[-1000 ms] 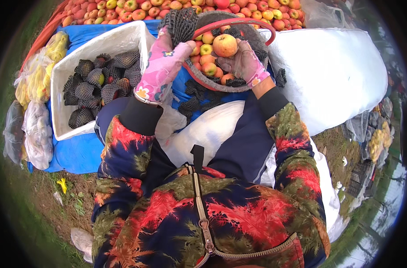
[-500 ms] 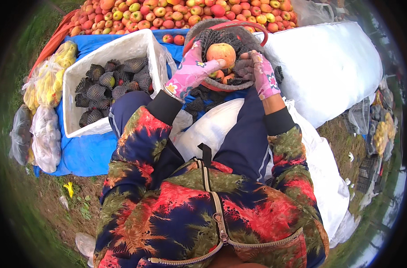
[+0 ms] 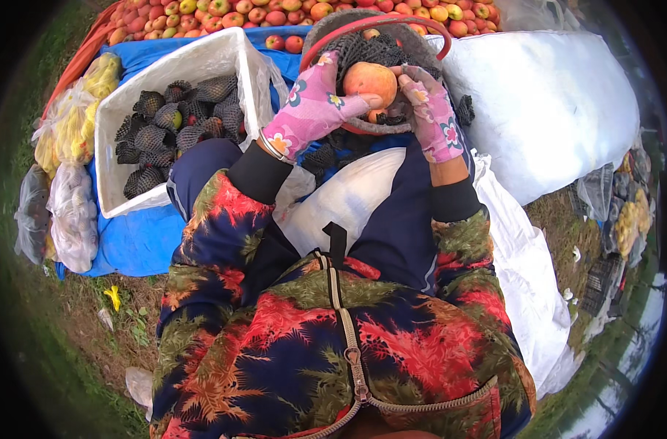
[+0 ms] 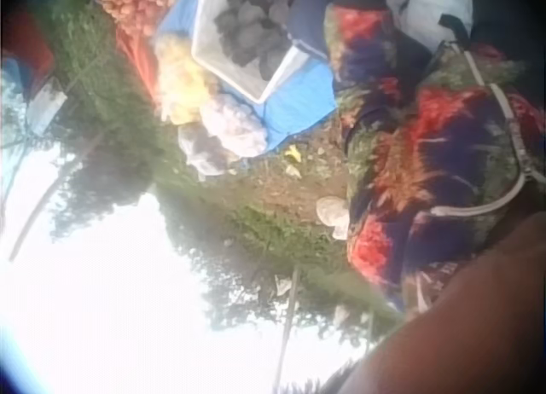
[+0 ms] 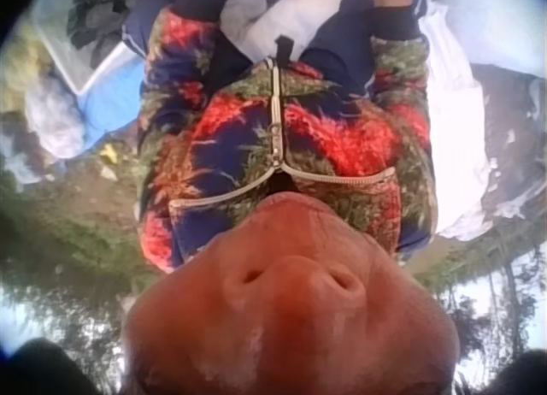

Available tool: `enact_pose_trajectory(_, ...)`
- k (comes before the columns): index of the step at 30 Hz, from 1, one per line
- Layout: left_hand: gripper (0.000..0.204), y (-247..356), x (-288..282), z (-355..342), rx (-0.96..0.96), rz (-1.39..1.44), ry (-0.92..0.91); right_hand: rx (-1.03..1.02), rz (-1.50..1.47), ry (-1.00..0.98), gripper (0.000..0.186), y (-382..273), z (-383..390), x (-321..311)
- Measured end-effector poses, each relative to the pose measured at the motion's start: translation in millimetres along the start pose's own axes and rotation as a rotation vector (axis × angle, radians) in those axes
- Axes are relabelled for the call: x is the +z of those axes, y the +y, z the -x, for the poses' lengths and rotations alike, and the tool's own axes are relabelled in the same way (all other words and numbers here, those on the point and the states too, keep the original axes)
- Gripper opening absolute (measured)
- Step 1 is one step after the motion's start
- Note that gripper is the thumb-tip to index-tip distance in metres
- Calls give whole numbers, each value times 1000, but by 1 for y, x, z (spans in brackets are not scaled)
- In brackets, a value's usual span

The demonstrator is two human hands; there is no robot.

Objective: The person sits on the ground and repeatedly picks apples from a basket, places each apple into a black foam net, and then puts the netted apple into a white styrofoam box. The process is repeated for multiple apples.

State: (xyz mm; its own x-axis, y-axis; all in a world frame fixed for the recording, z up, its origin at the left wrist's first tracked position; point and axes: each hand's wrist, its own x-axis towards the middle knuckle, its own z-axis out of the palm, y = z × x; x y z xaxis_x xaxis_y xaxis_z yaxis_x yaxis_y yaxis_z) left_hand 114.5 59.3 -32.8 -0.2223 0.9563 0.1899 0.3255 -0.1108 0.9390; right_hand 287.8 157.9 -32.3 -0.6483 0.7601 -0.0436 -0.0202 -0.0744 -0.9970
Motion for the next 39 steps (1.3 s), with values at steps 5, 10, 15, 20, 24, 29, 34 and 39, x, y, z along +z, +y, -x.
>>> enact_pose_trajectory(5,66,-7,2,2,-108,450,-7,-91,55,152,29,-9,4,3)
enact_pose_trajectory(10,57,7,-2,-1,-282,1230,-79,101,-142,196,31,12,0,2)
enact_pose_trajectory(15,55,17,-7,7,-242,1332,24,383,-945,-398,53,40,-6,37)
enact_pose_trajectory(20,60,19,-20,14,-225,1316,-196,139,-894,-266,61,10,-8,50)
enact_pose_trajectory(24,61,14,-43,24,-81,880,18,-181,-500,-183,48,1,-28,48)
enact_pose_trajectory(29,58,-14,-114,20,192,-142,416,-882,644,-167,29,-46,-5,134)
enact_pose_trajectory(34,56,-91,-251,53,-178,-885,468,-511,689,-246,28,12,-36,76)
enact_pose_trajectory(39,57,-167,-266,60,-552,-1261,307,272,1376,-196,38,90,-93,-86)
